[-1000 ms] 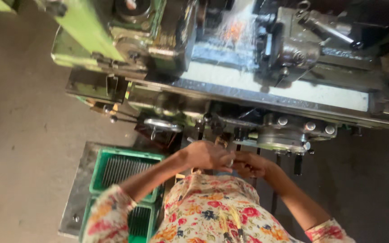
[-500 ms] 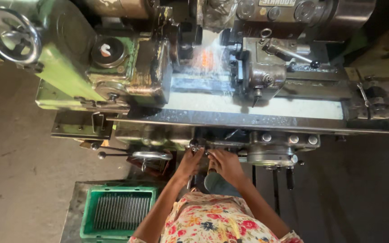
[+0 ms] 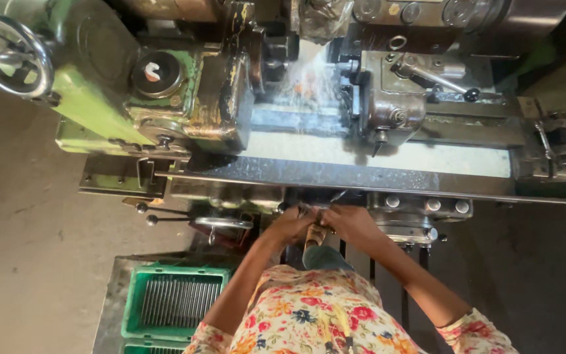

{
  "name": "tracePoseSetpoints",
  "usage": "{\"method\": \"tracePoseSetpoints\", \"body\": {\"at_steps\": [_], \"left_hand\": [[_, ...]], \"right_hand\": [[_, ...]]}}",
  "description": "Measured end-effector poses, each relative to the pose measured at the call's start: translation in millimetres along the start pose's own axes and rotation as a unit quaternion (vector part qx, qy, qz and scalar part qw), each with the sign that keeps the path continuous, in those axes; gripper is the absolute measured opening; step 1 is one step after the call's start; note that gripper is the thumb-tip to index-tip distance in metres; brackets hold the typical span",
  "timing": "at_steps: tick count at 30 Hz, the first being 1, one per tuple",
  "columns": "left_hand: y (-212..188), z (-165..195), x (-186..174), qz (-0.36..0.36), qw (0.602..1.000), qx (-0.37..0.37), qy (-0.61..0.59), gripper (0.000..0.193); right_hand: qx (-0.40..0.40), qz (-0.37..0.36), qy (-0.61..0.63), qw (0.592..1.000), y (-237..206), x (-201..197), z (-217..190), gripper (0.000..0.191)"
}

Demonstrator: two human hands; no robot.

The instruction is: The person repeatedly picks small metal rods from a green bin, places them into a press machine, and operates the lever to process them. The processed rods are then placed back into the bin. The task is performed continuously throughout the clip.

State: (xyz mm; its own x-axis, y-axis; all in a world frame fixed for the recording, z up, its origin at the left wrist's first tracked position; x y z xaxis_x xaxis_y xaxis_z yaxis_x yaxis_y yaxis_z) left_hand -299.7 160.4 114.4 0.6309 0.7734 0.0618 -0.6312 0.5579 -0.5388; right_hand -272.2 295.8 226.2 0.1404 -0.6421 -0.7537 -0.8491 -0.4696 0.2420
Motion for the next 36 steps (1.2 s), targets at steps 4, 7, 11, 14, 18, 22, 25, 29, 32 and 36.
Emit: {"method": "tracePoseSetpoints", "body": {"at_steps": [4,7,11,14,18,22,25,29,32,36], "left_hand": [[-4.9,29.8,-4.1,0.164,0.970,0.082,-0.157,0.043],[-8.8,43.9,0.9,0.077,0.979,0.034,-0.186,0.042],[-23.4,71.0,0.3,-0.061,0.994,0.040,-0.079,0.047],[-27.5,77.1,1.7,-0.054,0.998,0.026,-0.015,0.048],[-20.3,92.3,-0.9,0.025,0.995,0.092,0.011,0.049],[-13.3,115.0,5.4,-0.003,0.954,0.206,0.218,0.050],[-5.7,101.3,-4.1,0.058,0.987,0.083,0.125,0.048],[-12.0,109.6,17.2,0.063,0.980,0.142,-0.122,0.047],[-12.3,121.2,21.7,0.084,0.964,0.191,-0.164,0.048],[-6.8,132.6,7.2,0.127,0.961,0.199,-0.144,0.047]], "right_hand": [[0.101,0.056,0.062,0.991,11.6,-9.4,12.1,0.017],[0.045,0.012,-0.046,0.998,23.1,-17.9,12.5,0.035],[-0.084,-0.056,-0.165,0.981,27.3,-25.1,8.3,0.035],[-0.119,-0.055,-0.181,0.975,23.2,-30.7,4.0,0.034],[-0.077,-0.034,-0.190,0.978,21.1,-39.6,5.5,0.028],[-0.065,-0.105,-0.158,0.980,23.3,-39.9,7.6,0.027],[-0.037,-0.110,-0.225,0.967,32.2,-51.3,11.2,0.016],[-0.196,0.158,-0.246,0.936,36.3,-114.3,-27.6,0.016],[-0.245,0.208,-0.261,0.910,42.4,-136.0,-41.8,0.021],[-0.242,0.238,-0.255,0.905,54.4,-144.3,-51.2,0.020]]}}
Point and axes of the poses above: each hand's wrist, its own y-axis towards the middle knuckle, its own x-axis out of the palm, z = x × y, the point moved 8 cm from there along y, towards the middle knuckle, and after that the axes turned 8 degrees about y, right-handed, at the moved point
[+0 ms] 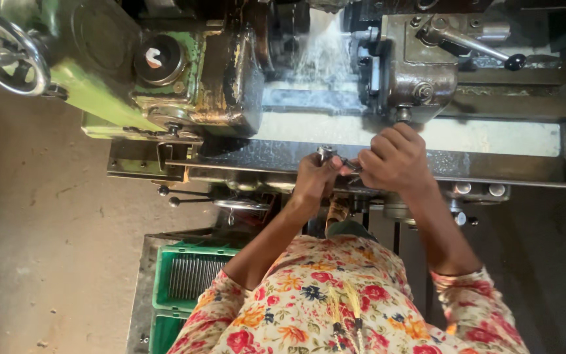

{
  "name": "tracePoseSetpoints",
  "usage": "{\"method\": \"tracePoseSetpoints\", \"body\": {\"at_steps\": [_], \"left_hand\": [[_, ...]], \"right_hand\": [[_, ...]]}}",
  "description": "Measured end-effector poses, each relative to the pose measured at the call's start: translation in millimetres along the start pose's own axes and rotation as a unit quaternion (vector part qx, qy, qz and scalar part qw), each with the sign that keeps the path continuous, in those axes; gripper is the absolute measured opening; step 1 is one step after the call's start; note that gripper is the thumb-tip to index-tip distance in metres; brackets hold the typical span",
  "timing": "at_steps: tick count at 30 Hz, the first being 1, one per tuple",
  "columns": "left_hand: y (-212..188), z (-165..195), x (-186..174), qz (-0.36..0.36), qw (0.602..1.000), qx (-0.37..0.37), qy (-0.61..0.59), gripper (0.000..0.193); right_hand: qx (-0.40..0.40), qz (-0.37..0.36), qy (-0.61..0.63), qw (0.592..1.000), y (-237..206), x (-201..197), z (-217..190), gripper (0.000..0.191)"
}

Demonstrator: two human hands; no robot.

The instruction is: The person repeatedly picks small metal rods from a green bin, places them into a press machine, and operates the lever to process them. The processed rods are then placed back into the bin. The task is performed continuously throughout the clip.

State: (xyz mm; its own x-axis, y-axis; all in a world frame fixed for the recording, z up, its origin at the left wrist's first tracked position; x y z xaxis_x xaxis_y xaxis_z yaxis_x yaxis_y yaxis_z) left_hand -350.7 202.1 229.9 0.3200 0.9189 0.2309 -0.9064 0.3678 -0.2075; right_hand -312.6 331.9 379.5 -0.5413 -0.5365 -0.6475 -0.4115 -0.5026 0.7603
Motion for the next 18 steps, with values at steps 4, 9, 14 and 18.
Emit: {"method": "tracePoseSetpoints", "body": {"at_steps": [4,9,14,18], "left_hand": [[6.7,3.8,-6.6,-0.005,1.000,-0.022,0.000,0.048],[11.6,-13.0,3.4,-0.113,0.988,-0.100,-0.006,0.043],[28.4,-30.8,-11.3,-0.108,0.985,-0.131,-0.020,0.040],[59.5,-14.5,-25.1,-0.099,0.991,-0.045,-0.079,0.029]], "right_hand": [[0.042,-0.003,0.002,0.999,-5.3,10.9,5.8,0.020],[0.018,-0.037,0.058,0.997,-52.7,27.2,17.9,0.040],[0.156,0.060,0.066,0.984,-131.3,-4.5,74.2,0.037],[0.487,0.108,0.049,0.865,-197.8,-25.2,177.8,0.040]]}}
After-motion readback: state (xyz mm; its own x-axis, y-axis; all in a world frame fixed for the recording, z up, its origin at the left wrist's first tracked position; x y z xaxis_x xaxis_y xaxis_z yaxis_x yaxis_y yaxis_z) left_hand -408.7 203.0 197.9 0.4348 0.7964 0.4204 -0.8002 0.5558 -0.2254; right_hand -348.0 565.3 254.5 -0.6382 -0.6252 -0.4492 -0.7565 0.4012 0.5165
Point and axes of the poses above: each hand's wrist, its own y-axis towards the middle knuckle, its own x-axis out of the palm, z = x × y, the point moved 8 cm from there along y, towards the middle knuckle, and after that the axes turned 8 degrees about y, right-handed, at the moved point
